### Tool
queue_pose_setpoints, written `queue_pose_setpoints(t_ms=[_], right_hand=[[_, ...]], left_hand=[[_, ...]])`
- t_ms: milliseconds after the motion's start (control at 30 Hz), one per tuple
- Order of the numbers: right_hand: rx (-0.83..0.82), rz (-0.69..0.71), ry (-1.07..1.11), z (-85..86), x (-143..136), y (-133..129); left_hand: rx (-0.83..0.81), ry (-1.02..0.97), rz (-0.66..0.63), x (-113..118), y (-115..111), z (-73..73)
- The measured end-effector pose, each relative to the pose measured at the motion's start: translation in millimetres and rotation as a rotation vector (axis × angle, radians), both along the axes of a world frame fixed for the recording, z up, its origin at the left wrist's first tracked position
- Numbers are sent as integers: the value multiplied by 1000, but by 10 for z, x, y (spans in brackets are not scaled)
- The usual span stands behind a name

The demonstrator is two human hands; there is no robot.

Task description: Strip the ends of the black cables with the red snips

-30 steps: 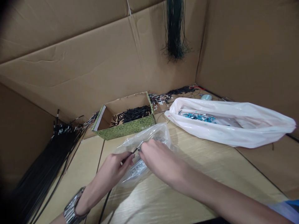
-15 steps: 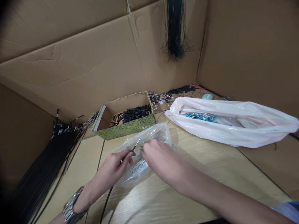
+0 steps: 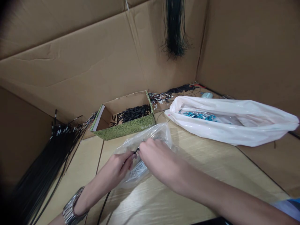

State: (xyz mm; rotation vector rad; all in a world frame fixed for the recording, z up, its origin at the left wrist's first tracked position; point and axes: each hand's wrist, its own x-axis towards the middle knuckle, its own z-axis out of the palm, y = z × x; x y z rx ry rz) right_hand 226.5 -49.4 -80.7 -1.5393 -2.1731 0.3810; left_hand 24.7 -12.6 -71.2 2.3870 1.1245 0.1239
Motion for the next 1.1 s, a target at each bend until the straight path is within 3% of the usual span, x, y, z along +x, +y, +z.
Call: queue_pose_setpoints(t_ms=[200,333,500,667,900,1100], right_hand=[[-59,42,-137,101,-28,8],[-119,-84,-95,134,81,53],[-139,-131,369,204,194,40],[-221,-80,891,286,8,34],[-193,36,1109,401,-185,10],[-337,148,1357,334,-216,0]], left_hand=[[0,-74,34,1,8,26],[-108,-211,56,-48,7,100],[-318,-442,104,-102,-29,170],[-441,-632,99,-74,-103,200],[-484,-720,85,1,-200,257],[-776,-927,27,-52,-192,245]])
